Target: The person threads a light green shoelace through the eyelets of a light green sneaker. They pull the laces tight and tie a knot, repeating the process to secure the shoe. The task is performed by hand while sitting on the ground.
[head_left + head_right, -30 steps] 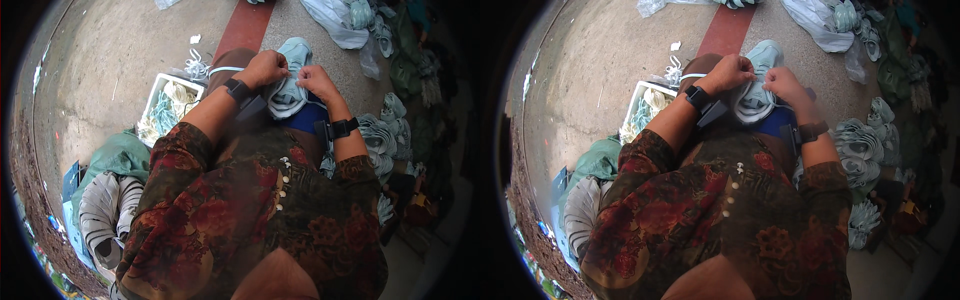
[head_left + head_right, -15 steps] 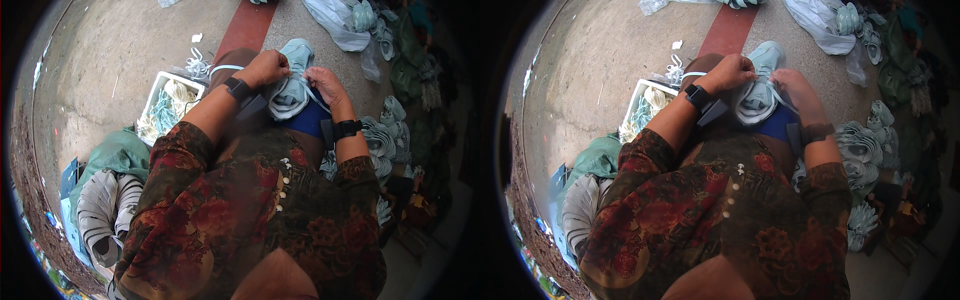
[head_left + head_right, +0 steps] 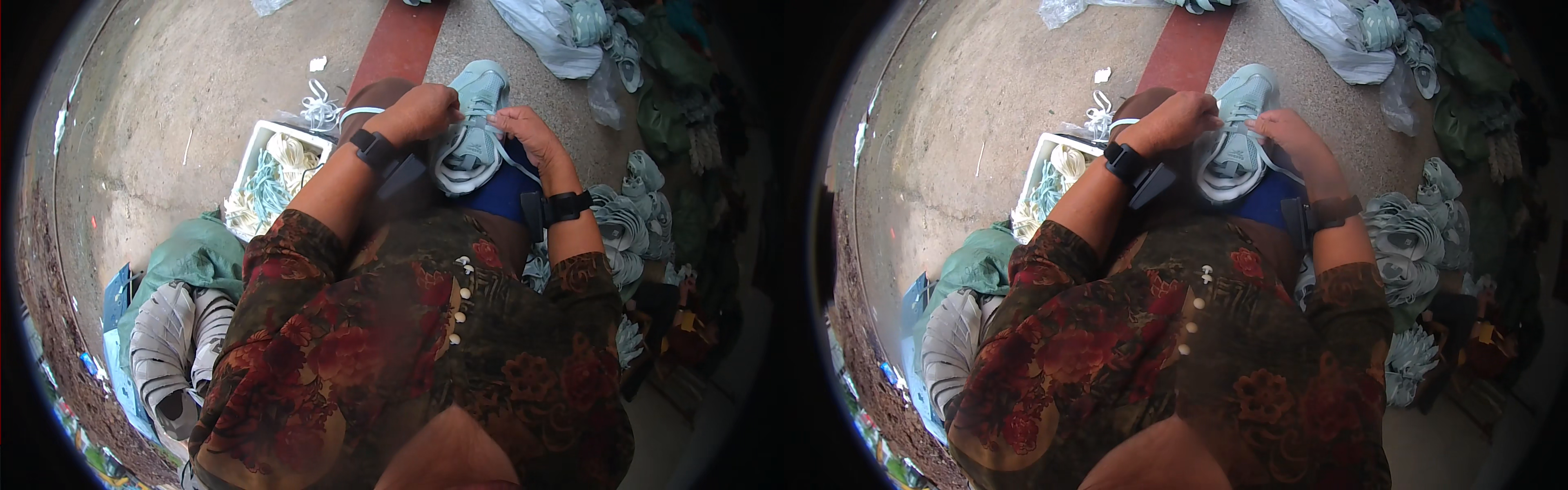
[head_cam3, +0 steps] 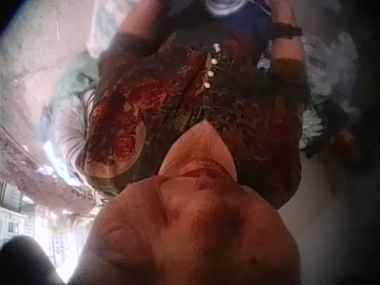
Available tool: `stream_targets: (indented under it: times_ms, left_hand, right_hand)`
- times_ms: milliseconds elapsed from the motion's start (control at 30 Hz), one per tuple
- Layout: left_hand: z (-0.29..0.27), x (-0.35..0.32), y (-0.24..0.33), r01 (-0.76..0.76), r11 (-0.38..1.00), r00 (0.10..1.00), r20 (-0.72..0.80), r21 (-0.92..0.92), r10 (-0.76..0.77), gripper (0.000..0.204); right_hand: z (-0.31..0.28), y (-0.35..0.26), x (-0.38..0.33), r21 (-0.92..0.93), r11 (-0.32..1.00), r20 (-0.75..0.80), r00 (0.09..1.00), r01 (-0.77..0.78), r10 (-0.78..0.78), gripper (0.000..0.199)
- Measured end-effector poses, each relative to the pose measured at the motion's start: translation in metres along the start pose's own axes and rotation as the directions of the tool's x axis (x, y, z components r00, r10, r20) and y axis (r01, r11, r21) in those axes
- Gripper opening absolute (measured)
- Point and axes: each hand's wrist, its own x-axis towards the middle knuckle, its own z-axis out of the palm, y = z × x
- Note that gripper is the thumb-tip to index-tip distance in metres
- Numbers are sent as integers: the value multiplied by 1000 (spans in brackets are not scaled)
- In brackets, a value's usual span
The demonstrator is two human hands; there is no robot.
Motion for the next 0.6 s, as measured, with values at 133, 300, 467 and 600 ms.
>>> stream_targets:
  times_ms: [133, 300, 467, 600]
  left_hand:
    - [-15, -8, 6, 74, 994, 997, 16, 79, -76, 21]
    - [-25, -20, 10, 88, 990, 985, -156, 110, -71, 23]
    - [-47, -37, -15, 243, 963, 960, -112, -121, -256, 18]
    - [-41, -45, -16, 214, 965, 966, -113, -155, -232, 19]
  right_hand:
    - [0, 10, 7, 0, 1000, -55, 998, 10, -10, 25]
    - [9, 12, 12, -158, 987, -208, 978, -12, -22, 20]
    - [7, 24, 11, -59, 990, -259, 956, 128, -139, 12]
    - [9, 25, 0, -55, 986, -231, 959, 157, -165, 10]
